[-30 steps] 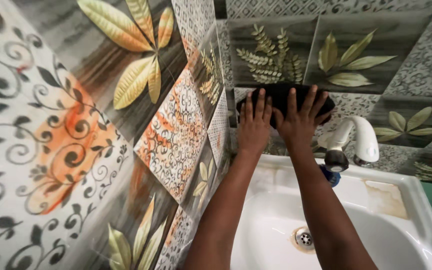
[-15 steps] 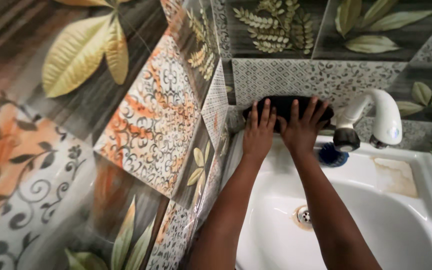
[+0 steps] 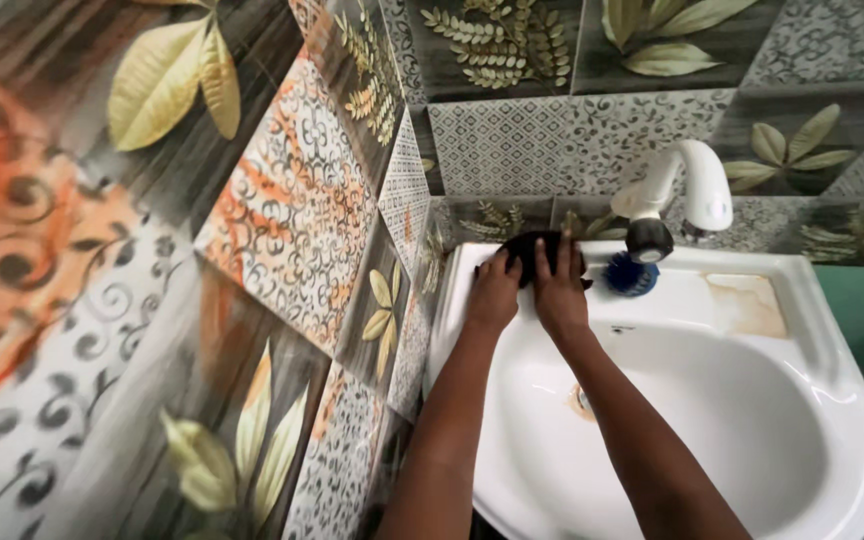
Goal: The person scrubs a white bathroom sink with a blue brush and rinses it under running water. They then wet a dark cloth and wipe the patterned tiles on the wall above the sink, repeatedly rinsing and wringing the cloth.
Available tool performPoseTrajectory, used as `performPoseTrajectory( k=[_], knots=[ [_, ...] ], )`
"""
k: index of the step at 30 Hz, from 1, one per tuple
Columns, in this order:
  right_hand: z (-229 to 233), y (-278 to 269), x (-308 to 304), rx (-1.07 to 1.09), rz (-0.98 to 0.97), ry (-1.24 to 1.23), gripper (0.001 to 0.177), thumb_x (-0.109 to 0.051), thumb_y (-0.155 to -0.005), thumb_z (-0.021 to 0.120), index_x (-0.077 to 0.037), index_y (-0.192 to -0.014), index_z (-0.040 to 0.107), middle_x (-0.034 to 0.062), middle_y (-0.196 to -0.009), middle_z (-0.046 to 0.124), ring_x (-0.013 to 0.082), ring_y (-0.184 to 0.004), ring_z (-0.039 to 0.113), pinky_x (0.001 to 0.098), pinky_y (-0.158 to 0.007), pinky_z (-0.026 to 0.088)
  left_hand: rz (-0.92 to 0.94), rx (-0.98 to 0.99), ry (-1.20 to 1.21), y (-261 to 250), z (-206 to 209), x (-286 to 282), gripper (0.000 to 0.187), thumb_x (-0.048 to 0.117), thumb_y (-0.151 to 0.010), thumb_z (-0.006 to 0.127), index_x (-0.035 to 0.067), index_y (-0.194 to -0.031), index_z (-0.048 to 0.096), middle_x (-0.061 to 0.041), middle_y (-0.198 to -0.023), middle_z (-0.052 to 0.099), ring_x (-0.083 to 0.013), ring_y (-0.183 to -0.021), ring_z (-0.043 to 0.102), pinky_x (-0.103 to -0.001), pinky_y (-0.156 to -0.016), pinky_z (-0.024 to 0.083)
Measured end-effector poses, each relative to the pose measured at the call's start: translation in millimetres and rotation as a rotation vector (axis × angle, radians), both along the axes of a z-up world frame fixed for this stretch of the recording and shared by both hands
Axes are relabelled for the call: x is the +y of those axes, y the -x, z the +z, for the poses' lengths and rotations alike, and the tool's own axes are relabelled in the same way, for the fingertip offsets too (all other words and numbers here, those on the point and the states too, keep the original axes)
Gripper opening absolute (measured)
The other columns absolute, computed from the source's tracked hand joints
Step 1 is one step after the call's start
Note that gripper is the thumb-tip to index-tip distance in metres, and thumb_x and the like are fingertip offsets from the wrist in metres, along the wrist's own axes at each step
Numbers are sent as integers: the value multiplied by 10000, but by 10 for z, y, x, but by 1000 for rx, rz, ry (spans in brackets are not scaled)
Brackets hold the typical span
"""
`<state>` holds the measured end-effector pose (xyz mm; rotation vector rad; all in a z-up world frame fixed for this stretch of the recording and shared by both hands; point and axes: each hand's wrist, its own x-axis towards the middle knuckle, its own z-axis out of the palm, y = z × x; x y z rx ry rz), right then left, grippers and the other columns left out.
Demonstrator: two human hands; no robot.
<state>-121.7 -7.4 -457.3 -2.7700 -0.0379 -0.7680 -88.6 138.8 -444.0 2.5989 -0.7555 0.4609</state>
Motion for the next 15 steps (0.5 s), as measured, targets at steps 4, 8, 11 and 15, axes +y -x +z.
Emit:
performPoseTrajectory(
  k=[4, 8, 11, 15],
  knots=[
    [-2, 276, 27, 126, 114, -80, 654, -199, -909, 635, -74, -1522, 444, 286, -1524, 391, 489, -1400, 425, 546, -1099, 466, 22, 199, 2, 299, 80, 161, 530, -10, -770, 652, 61, -1295, 675, -196, -1321, 573, -419, -1138, 563, -480, -1006, 494],
    [195, 397, 3, 400, 221, -106, 587, -227, -903, 670, -94, -1456, 526, 259, -1370, 568, 453, -1205, 574, 523, -955, 518, 70, 345, -88, 637, 405, 286, 320, 10, -799, 651, 60, -1102, 740, -185, -1213, 617, -415, -1120, 579, -481, -980, 503],
    [667, 257, -96, 428, 476, -168, 484, -232, -871, 706, -92, -1331, 657, 231, -1157, 707, 422, -1055, 671, 481, -937, 534, 116, 323, -105, 665, 885, 363, 204, 54, -859, 638, 80, -1021, 759, -179, -1127, 661, -394, -1124, 616, -482, -941, 535],
    [1841, -96, -171, -98, 526, -203, 386, -157, -869, 785, -18, -1219, 698, 237, -1181, 706, 440, -1085, 657, 487, -960, 532, 134, -290, 298, 308, 1837, 396, 424, -60, -786, 650, 47, -1185, 748, -179, -1220, 661, -402, -1128, 599, -494, -1030, 483]
  ],
)
